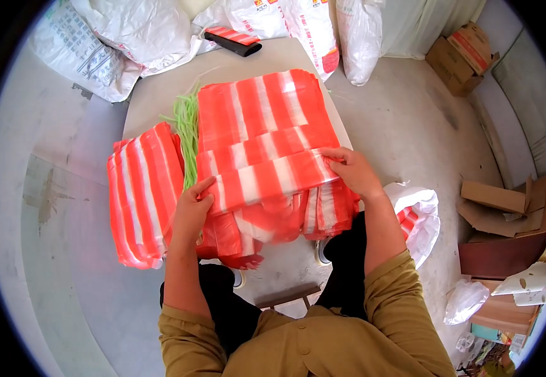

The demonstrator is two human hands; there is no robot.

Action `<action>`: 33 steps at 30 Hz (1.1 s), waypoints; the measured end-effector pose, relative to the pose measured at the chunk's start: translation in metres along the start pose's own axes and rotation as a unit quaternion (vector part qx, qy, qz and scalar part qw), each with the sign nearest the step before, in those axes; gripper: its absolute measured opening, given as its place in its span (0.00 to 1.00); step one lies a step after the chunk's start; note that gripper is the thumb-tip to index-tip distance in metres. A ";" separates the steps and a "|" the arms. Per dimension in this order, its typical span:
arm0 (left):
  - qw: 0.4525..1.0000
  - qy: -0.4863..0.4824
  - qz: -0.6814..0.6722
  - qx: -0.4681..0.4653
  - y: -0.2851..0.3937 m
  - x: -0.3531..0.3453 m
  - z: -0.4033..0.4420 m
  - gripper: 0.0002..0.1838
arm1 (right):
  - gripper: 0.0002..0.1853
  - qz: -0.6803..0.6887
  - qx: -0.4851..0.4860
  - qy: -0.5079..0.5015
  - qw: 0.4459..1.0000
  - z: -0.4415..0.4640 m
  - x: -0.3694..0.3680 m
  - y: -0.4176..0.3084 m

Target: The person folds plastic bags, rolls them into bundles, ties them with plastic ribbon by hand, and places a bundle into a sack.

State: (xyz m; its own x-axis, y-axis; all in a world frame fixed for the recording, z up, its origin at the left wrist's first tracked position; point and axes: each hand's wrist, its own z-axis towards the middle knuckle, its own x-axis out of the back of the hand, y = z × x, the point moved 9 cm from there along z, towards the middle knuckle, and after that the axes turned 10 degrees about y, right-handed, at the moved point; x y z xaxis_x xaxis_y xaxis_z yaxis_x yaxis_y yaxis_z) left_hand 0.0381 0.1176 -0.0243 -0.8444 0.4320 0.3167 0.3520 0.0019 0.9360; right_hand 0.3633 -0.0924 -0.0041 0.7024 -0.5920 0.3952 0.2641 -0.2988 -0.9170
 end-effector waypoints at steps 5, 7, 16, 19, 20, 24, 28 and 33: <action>0.993 0.015 0.098 -0.059 0.020 0.002 -0.010 0.24 | 0.20 -0.003 0.020 0.012 1.000 0.000 0.002 -0.001; 0.997 0.015 0.071 -0.042 0.017 0.005 -0.014 0.24 | 0.22 0.005 -0.002 -0.011 1.000 -0.004 0.004 -0.004; 0.964 -0.005 0.225 -0.139 0.043 0.004 -0.049 0.32 | 0.32 -0.196 0.143 -0.044 0.969 -0.037 -0.004 -0.041; 0.937 0.038 0.296 -0.182 0.044 -0.003 -0.051 0.32 | 0.31 -0.235 0.148 -0.035 0.960 -0.038 -0.012 -0.047; 0.928 0.051 0.320 -0.187 0.045 -0.004 -0.052 0.31 | 0.31 -0.247 0.159 -0.029 0.955 -0.038 -0.013 -0.049; 0.925 0.066 0.320 -0.193 0.051 -0.005 -0.054 0.27 | 0.27 -0.247 0.260 -0.003 0.934 -0.036 -0.016 -0.045; 0.940 0.056 0.273 -0.197 0.042 0.007 -0.049 0.24 | 0.22 -0.252 0.259 -0.005 0.932 -0.040 -0.009 -0.058; 0.943 0.047 0.195 -0.265 0.052 0.028 -0.043 0.15 | 0.15 -0.159 0.316 0.033 0.935 -0.038 0.009 -0.060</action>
State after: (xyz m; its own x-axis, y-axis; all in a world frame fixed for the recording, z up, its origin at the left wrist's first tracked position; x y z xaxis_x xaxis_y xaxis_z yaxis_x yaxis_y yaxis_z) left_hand 0.0152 0.0909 0.0400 -0.7337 0.2252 0.6410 0.4118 -0.6030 0.6832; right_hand 0.3286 -0.1084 0.0565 0.4853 -0.5994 0.6365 0.8053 0.0229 -0.5925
